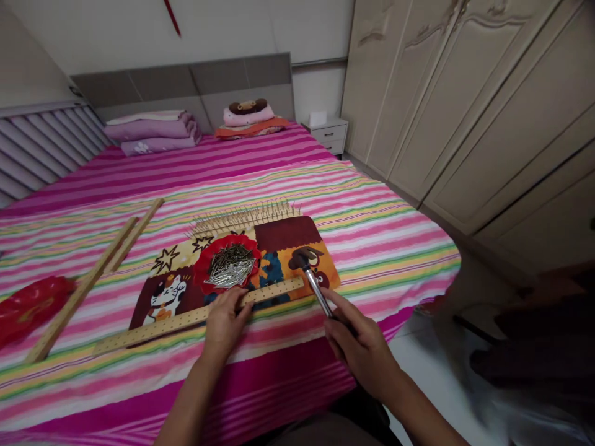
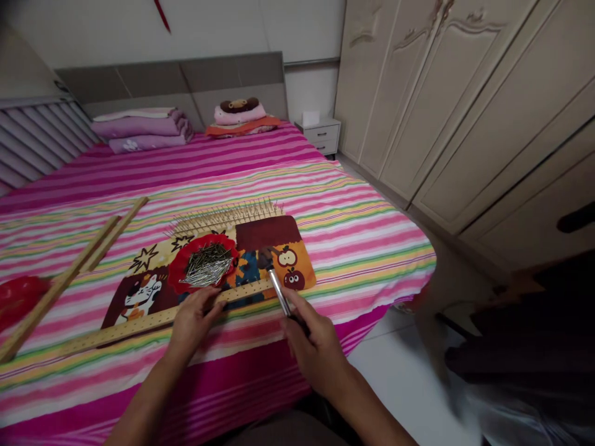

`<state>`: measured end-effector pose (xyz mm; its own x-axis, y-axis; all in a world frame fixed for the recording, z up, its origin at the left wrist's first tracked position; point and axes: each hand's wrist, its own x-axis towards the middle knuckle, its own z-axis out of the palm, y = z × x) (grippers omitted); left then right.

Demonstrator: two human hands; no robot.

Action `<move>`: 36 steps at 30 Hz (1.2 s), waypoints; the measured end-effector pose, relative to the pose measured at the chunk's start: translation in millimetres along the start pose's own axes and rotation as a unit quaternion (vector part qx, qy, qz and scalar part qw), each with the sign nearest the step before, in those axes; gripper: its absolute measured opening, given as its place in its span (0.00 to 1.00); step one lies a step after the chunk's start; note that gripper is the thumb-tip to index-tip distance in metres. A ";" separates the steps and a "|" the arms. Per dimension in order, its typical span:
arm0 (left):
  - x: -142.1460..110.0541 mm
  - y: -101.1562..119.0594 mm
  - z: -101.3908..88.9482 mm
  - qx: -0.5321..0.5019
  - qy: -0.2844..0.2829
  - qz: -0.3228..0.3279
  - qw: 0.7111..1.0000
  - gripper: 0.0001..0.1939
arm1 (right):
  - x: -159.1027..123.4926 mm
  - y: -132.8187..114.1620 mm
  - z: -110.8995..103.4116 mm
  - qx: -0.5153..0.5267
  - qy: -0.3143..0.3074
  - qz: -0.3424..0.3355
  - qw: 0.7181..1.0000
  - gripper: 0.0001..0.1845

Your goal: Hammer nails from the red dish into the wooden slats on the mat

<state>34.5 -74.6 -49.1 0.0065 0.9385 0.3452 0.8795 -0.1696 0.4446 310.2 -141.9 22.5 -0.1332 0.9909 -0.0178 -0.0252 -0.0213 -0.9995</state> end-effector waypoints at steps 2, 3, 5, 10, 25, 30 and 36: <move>-4.6 -16.6 -7.1 0.023 -0.022 0.024 0.999 0.17 | -3.7 2.4 -8.7 0.005 0.043 0.016 0.999 0.27; -6.3 -23.3 -8.9 0.033 -0.028 0.035 0.998 0.18 | -5.1 4.0 -12.5 0.006 0.061 0.028 0.998 0.27; -8.4 -31.3 -8.8 0.060 -0.028 0.052 0.996 0.18 | -7.4 7.9 -18.6 0.014 0.085 0.052 0.995 0.28; -12.1 -25.0 0.2 0.139 -0.005 0.064 0.988 0.17 | -12.3 21.3 -29.7 0.045 0.104 0.078 0.990 0.28; -0.1 15.7 23.3 0.131 0.016 0.059 0.989 0.15 | -14.9 20.6 -31.1 0.054 0.112 0.091 0.988 0.32; 17.2 22.6 -2.3 0.108 -0.002 0.042 0.993 0.15 | -13.8 26.3 -35.4 0.039 0.110 0.115 0.986 0.33; 64.3 7.9 -40.4 0.235 -0.097 -0.128 0.959 0.16 | -10.7 35.6 -36.3 0.047 0.128 0.125 0.983 0.33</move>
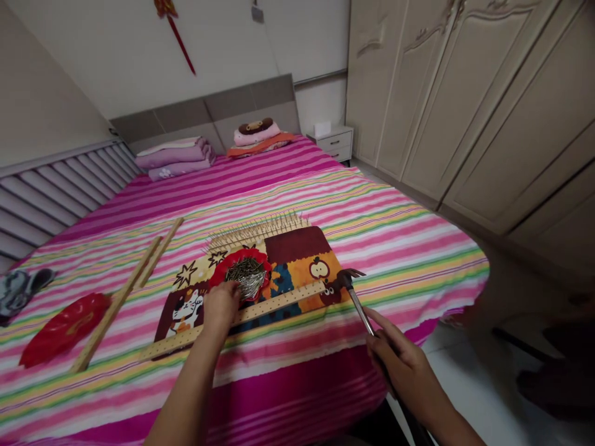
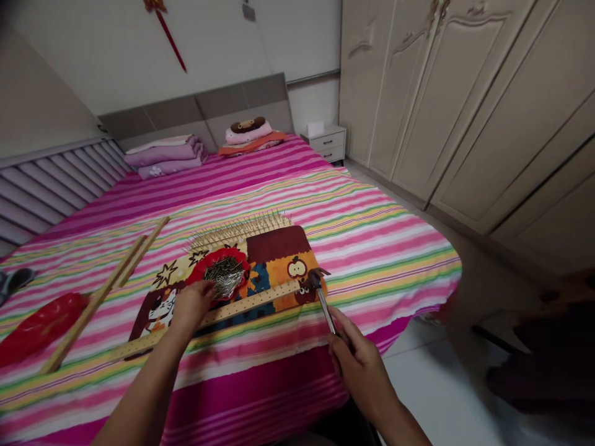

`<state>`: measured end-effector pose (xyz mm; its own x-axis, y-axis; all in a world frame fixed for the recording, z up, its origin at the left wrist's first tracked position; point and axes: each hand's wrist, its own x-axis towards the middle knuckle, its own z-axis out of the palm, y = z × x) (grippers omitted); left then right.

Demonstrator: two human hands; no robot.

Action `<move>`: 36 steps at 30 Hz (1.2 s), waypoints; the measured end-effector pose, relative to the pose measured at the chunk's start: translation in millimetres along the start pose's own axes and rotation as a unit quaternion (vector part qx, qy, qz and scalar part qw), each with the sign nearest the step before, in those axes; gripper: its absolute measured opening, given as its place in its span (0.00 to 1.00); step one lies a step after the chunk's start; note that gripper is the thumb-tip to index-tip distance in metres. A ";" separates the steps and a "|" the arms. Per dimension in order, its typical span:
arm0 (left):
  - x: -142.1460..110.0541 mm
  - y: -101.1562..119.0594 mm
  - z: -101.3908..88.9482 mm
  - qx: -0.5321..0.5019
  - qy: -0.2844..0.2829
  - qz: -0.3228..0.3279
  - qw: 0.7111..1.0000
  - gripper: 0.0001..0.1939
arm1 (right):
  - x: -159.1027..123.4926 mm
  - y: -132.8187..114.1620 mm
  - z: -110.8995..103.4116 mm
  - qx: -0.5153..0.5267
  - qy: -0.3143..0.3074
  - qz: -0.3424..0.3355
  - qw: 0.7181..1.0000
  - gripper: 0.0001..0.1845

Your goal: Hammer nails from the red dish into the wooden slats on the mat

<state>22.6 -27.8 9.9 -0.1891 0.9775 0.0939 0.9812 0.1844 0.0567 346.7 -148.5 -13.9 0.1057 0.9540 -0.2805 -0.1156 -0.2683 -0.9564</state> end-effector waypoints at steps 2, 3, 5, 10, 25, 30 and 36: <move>11.5 0.0 0.9 0.014 -0.070 -0.009 0.997 0.15 | -0.4 1.3 0.7 0.001 0.006 0.000 1.000 0.32; 15.1 1.1 2.8 0.014 -0.090 -0.010 0.996 0.15 | -0.8 1.7 0.9 0.002 0.005 0.002 1.000 0.32; 18.5 3.7 6.8 0.006 -0.105 -0.008 0.994 0.13 | -1.6 2.5 1.1 0.002 0.002 0.009 1.000 0.32; 16.2 -0.5 10.9 -0.031 -0.099 -0.013 0.995 0.10 | 0.3 4.0 1.3 -0.007 -0.002 0.009 1.000 0.32; -5.3 -8.8 -7.4 -0.665 -0.069 -0.162 0.726 0.21 | -8.8 -3.8 10.2 0.005 0.050 0.041 0.998 0.39; -23.1 16.3 -5.8 -0.718 -0.176 -0.183 0.649 0.20 | -13.5 -2.6 19.4 0.013 0.053 0.043 0.998 0.39; -32.0 28.6 21.4 -0.695 -0.162 -0.138 0.687 0.21 | -15.3 -5.7 35.9 -0.004 0.042 0.032 0.999 0.36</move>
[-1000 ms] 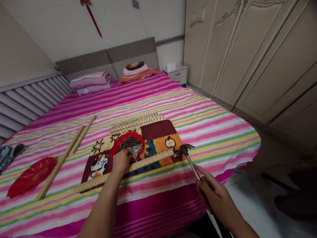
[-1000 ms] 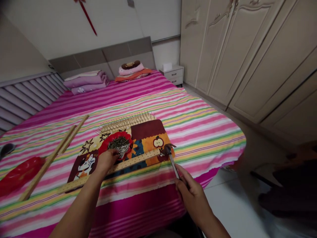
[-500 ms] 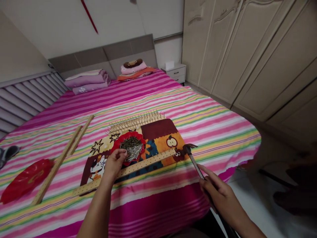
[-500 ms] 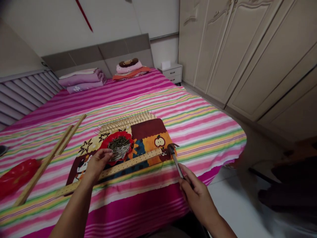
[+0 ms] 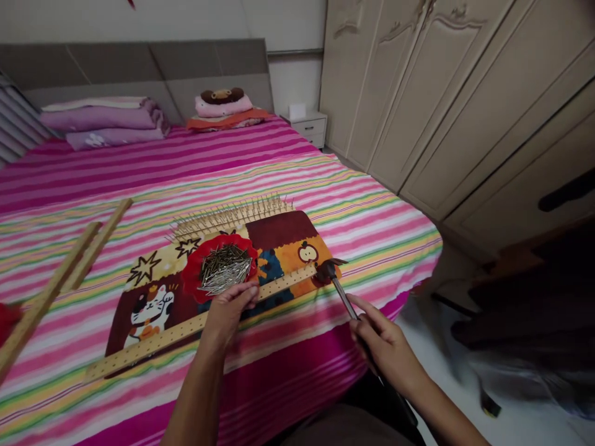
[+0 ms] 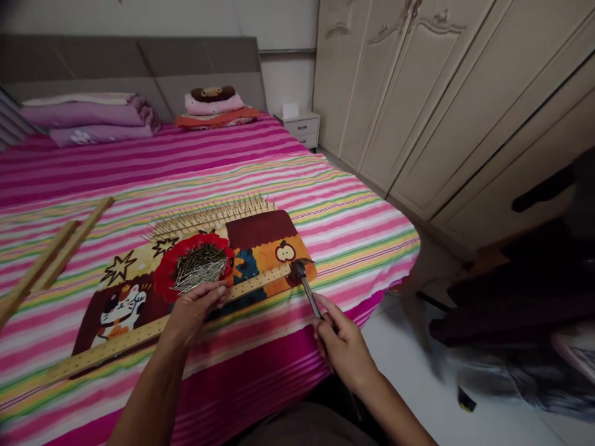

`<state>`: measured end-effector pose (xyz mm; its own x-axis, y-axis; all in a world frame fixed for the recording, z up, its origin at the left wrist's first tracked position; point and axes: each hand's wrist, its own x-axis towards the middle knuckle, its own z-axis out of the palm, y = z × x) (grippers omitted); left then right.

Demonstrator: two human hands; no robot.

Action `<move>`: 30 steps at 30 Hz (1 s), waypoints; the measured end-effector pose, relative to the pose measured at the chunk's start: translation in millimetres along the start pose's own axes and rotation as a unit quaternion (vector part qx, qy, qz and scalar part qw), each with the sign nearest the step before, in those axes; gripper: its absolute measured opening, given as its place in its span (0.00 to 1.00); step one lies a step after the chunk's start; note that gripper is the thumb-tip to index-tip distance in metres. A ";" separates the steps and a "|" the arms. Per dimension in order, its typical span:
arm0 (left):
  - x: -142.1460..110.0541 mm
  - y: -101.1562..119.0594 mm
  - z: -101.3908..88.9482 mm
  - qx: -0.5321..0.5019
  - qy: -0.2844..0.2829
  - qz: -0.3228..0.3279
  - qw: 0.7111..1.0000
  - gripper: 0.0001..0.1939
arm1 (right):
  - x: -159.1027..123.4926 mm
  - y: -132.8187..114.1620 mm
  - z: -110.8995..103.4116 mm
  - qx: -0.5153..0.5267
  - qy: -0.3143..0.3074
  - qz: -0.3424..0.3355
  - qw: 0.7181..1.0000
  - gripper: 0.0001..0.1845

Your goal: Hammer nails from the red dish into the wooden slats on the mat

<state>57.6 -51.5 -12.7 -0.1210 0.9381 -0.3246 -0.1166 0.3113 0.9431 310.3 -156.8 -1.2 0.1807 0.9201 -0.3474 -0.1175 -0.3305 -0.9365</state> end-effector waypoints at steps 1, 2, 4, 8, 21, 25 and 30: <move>2.4 -3.0 0.9 0.011 0.013 0.015 1.000 0.21 | 0.0 0.0 2.1 -0.004 -0.003 -0.004 1.000 0.36; 4.8 -5.1 2.1 0.018 0.022 0.025 0.999 0.21 | -0.3 -0.2 4.0 -0.008 -0.007 -0.007 1.000 0.35; 9.6 -7.7 5.6 0.030 0.027 0.037 0.999 0.22 | -1.7 -1.5 7.0 -0.012 -0.015 -0.009 1.000 0.34; 17.6 -12.0 15.2 0.080 0.017 0.061 0.995 0.21 | -7.5 -8.4 9.7 -0.015 -0.017 -0.006 1.000 0.34; 19.3 -17.9 21.2 0.227 0.018 0.099 0.969 0.13 | -11.7 -8.7 2.8 -0.008 -0.020 -0.020 1.000 0.33; 18.1 -21.8 19.5 0.288 0.028 0.139 0.947 0.11 | -12.9 -10.4 8.0 -0.027 -0.043 -0.043 0.998 0.29; 15.3 -25.3 20.4 0.334 0.031 0.166 0.927 0.10 | -4.6 -18.8 28.5 -0.094 -0.098 -0.118 0.984 0.24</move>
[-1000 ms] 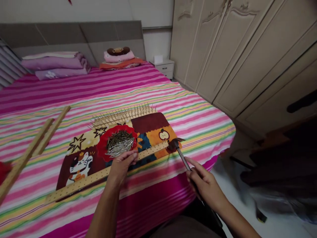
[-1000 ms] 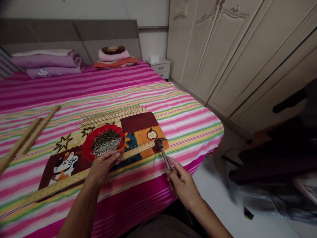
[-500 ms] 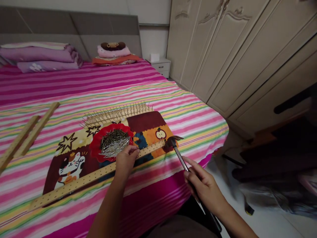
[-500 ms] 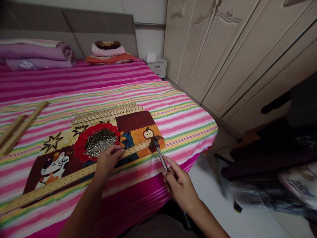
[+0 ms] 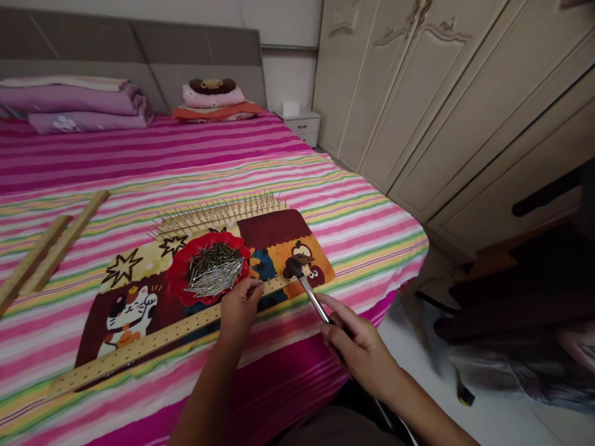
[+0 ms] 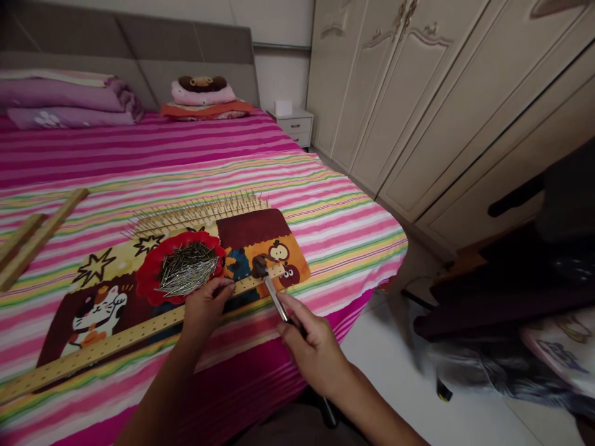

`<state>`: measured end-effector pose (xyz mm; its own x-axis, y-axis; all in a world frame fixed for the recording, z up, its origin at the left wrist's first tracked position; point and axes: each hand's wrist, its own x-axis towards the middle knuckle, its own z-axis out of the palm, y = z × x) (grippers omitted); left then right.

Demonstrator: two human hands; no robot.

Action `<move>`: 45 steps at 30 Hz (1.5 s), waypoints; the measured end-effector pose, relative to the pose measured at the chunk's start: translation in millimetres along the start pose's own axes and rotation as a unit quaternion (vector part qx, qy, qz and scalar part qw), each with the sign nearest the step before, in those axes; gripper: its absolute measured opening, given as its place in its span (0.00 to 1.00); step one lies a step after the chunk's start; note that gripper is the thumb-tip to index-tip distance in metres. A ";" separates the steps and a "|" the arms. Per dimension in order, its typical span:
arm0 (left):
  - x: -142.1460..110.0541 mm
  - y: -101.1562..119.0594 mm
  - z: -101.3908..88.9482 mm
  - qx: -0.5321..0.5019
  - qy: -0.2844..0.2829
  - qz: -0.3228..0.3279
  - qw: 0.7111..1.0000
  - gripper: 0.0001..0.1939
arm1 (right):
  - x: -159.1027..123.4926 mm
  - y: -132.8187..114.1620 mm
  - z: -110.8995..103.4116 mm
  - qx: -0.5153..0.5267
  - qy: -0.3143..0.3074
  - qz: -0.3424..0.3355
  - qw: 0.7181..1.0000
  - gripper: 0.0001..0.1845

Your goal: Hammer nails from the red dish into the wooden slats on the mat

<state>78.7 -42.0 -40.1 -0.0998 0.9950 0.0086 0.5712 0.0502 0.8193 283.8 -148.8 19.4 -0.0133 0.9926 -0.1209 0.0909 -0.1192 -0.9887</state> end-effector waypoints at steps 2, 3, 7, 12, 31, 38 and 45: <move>-0.5 0.6 0.8 0.000 0.000 0.000 1.000 0.10 | 8.3 -3.0 8.4 -0.027 -0.027 -0.028 0.999 0.22; -0.6 0.8 1.1 0.000 0.000 -0.001 1.000 0.09 | 12.2 -4.3 12.4 -0.035 -0.040 -0.038 0.998 0.22; -0.7 0.3 1.0 0.007 -0.005 0.008 1.000 0.09 | 22.9 -9.1 24.1 -0.048 -0.075 -0.065 0.994 0.23; 0.1 -3.7 1.6 0.039 -0.002 0.018 0.999 0.09 | 26.0 -10.9 28.7 -0.064 -0.102 -0.042 0.992 0.23; 28.7 -5.0 -80.9 0.407 -0.047 -0.037 0.911 0.12 | -4.9 2.2 -0.1 0.016 -0.007 0.039 0.999 0.29; 33.5 -10.7 -77.6 0.431 -0.051 -0.003 0.901 0.12 | -5.7 7.4 -0.9 0.004 -0.020 0.041 0.999 0.29; 26.7 -8.6 -89.1 0.363 -0.006 -0.030 0.931 0.11 | -7.0 9.7 -0.6 0.021 -0.006 0.051 0.998 0.29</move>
<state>-1.5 -23.6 4.1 -0.1421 0.9892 -0.0349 0.9656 0.1463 0.2151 285.5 -156.9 10.7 -0.0176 0.9751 -0.2210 0.0512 -0.2199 -0.9742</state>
